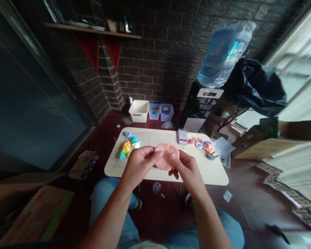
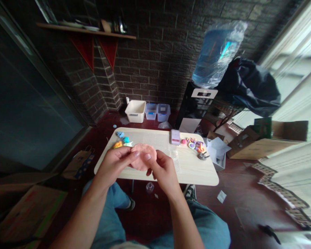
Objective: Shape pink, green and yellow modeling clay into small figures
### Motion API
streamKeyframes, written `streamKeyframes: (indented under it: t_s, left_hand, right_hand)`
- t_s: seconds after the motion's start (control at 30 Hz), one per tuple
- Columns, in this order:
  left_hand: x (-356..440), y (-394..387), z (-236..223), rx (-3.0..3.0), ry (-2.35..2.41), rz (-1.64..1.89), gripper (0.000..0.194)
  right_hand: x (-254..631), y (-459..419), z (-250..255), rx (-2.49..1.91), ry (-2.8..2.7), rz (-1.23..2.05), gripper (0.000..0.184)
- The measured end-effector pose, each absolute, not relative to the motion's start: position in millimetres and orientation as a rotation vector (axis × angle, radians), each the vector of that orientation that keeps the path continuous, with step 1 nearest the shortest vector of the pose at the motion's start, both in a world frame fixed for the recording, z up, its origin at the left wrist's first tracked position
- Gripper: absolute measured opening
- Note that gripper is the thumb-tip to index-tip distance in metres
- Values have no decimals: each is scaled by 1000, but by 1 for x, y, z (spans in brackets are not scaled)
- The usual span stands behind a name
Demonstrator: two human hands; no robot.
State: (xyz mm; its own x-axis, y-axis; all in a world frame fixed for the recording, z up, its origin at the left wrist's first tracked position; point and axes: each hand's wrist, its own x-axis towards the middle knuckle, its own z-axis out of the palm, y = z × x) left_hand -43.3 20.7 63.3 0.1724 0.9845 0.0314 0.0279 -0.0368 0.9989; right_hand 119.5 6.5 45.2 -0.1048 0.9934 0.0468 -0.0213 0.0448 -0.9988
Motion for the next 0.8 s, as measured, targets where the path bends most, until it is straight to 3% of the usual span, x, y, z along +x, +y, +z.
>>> streamKeyframes:
  t_s: [0.37,0.8]
  left_hand:
    - [-41,23,59,1445,1126,1166,30]
    - [-43,25,57,1440,1017,1150,28]
  right_hand:
    - [113,3,49,-1122,-1281,1178,34]
    - [111,7,45,-1191,-1392,839,31]
